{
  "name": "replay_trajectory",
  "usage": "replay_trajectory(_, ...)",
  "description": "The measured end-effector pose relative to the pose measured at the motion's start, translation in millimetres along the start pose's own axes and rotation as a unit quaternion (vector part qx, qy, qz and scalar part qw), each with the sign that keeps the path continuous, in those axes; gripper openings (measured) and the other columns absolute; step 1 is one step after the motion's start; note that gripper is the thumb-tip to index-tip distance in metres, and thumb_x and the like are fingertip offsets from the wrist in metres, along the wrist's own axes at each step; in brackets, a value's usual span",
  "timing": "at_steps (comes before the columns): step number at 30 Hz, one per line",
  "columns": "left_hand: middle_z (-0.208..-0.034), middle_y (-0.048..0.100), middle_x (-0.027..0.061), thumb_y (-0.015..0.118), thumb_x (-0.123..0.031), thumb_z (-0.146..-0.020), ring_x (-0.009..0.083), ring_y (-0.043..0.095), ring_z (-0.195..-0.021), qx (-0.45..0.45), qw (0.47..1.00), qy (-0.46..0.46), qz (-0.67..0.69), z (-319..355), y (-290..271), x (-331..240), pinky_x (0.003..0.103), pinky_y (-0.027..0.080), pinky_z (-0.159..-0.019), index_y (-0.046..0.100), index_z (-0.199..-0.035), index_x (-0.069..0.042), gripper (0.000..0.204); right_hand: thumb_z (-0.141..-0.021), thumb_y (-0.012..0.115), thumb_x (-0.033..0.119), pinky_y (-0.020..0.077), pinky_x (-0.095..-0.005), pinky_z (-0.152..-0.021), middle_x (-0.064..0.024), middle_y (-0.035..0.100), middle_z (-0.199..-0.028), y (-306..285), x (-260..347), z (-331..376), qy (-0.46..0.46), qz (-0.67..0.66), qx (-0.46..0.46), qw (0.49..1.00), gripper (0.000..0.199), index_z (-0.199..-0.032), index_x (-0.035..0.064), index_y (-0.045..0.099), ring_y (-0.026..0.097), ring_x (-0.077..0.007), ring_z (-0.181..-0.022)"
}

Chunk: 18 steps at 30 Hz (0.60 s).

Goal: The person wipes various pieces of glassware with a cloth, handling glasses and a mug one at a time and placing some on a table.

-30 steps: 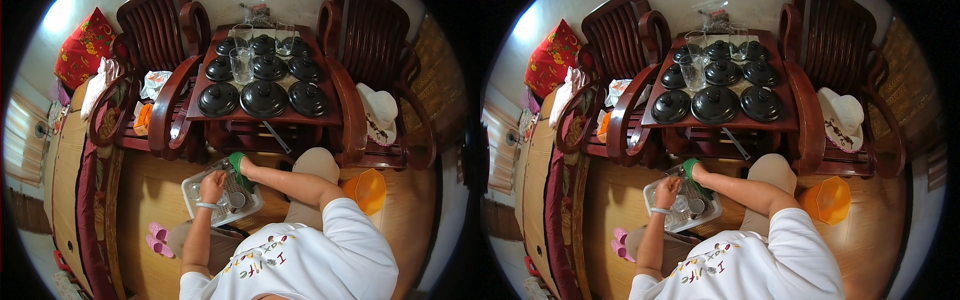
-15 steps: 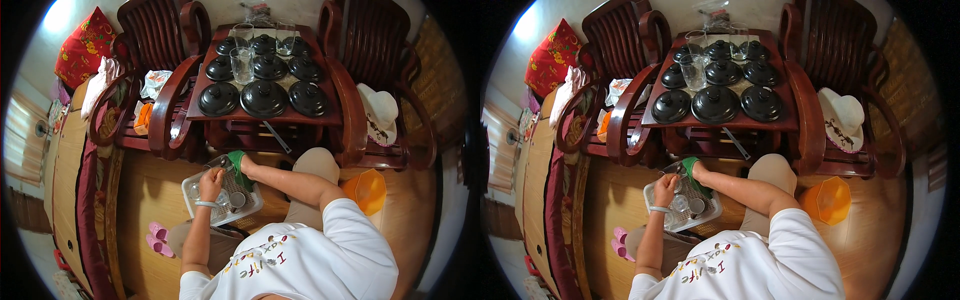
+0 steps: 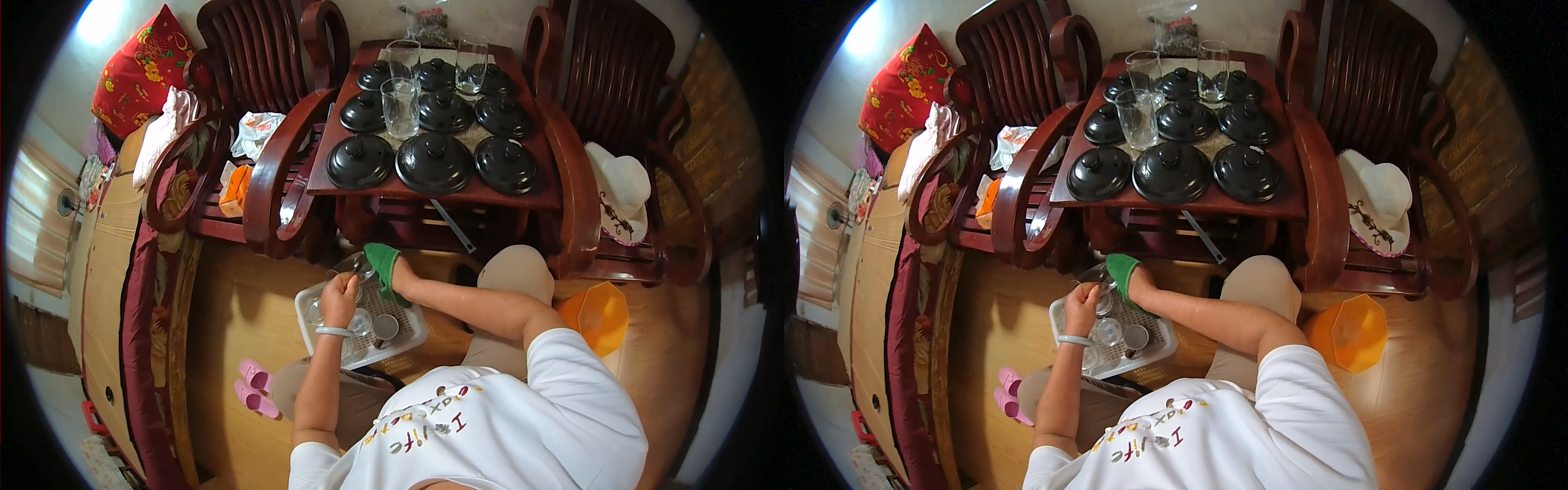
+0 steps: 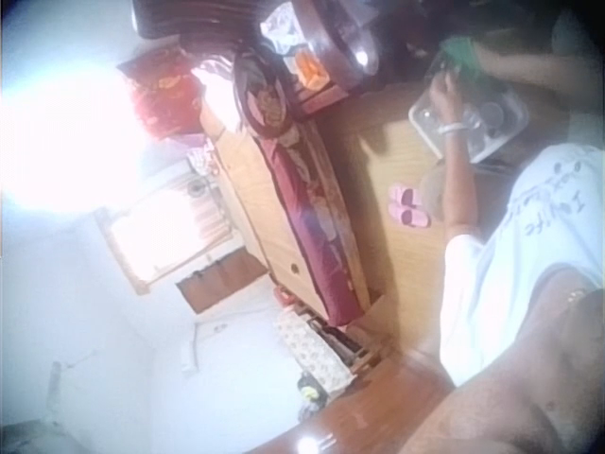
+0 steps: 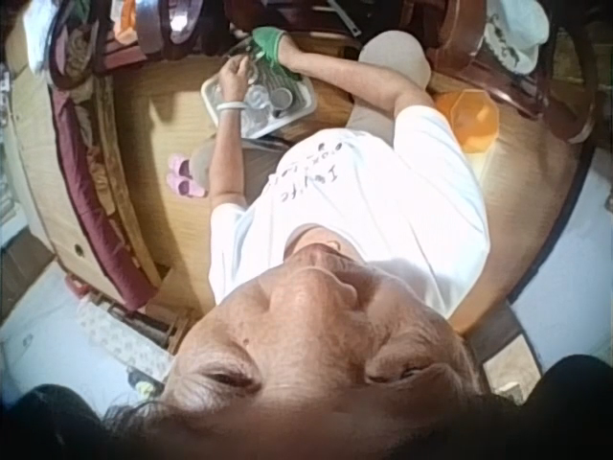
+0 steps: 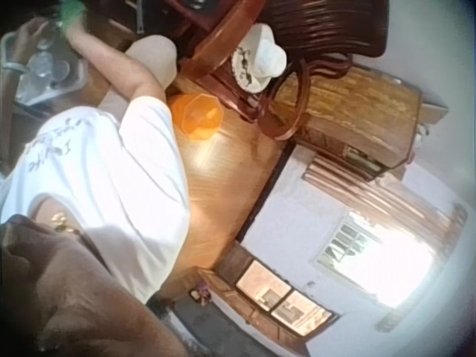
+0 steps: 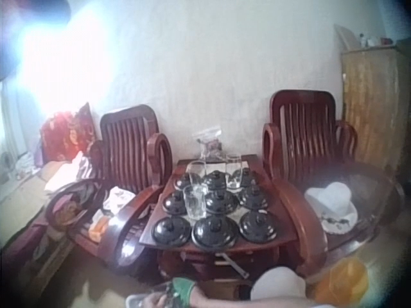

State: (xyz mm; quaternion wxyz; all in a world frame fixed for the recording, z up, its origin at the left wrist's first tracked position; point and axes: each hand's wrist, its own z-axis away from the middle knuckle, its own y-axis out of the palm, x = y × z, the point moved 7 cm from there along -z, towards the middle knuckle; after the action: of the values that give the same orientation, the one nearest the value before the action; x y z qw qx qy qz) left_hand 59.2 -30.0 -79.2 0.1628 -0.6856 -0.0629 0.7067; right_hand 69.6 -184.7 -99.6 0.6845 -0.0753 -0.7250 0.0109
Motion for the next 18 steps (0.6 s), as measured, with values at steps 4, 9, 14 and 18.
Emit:
replay_trajectory(4, -0.078, 0.065, 0.0156, 0.061, -0.012, -0.083, 0.0287, 0.059, -0.065, -0.001, 0.981, 0.022, -0.194, 2.2, -3.6, -3.3, 0.036, 0.046, -0.061, 0.062, -0.089, -0.001, 0.013, -0.083, 0.055, 0.02, 0.0411, -0.0388, -0.092, -0.0163, 0.057, -0.116, 13.1, 51.1, 23.8, -0.131, 0.007, 0.1, 0.986, 0.035, -0.115, 0.0056, 0.056, 0.054, -0.031, -0.107)
replay_trajectory(9, -0.074, 0.06, 0.0188, 0.062, -0.009, -0.075, 0.038, 0.058, -0.071, 0.047, 0.96, 0.142, -0.235, 16.9, 13.8, -44.3, 0.04, 0.046, -0.062, 0.06, -0.081, -0.001, 0.01, -0.081, 0.055, 0.019, 0.0388, -0.0443, -0.092, -0.0156, 0.058, -0.111, 16.3, 47.0, 41.9, -0.274, 0.229, 0.008, 0.934, 0.03, -0.109, 0.0076, 0.058, 0.055, -0.0322, -0.103)
replay_trajectory(14, -0.074, 0.06, 0.0179, 0.063, -0.01, -0.074, 0.0377, 0.057, -0.07, 0.152, 0.933, 0.089, -0.314, 28.5, 16.5, -59.1, 0.04, 0.047, -0.062, 0.062, -0.082, -0.003, 0.01, -0.076, 0.061, 0.024, 0.0452, -0.041, -0.082, -0.017, 0.064, -0.096, 21.5, 7.0, 15.9, -0.09, 0.268, 0.22, 0.934, 0.026, -0.096, 0.007, 0.063, 0.061, -0.0309, -0.093)
replay_trajectory(18, -0.079, 0.067, 0.0128, 0.059, -0.011, -0.084, 0.0223, 0.063, -0.068, 0.28, 0.931, 0.132, -0.195, 37.1, 19.7, -75.1, 0.031, 0.048, -0.059, 0.066, -0.089, -0.003, 0.012, -0.077, 0.063, 0.026, 0.046, -0.0353, -0.074, -0.0132, 0.066, -0.09, 23.2, -25.1, 10.3, 0.05, 0.129, 0.307, 0.941, 0.026, -0.096, 0.0078, 0.064, 0.061, -0.0234, -0.082)
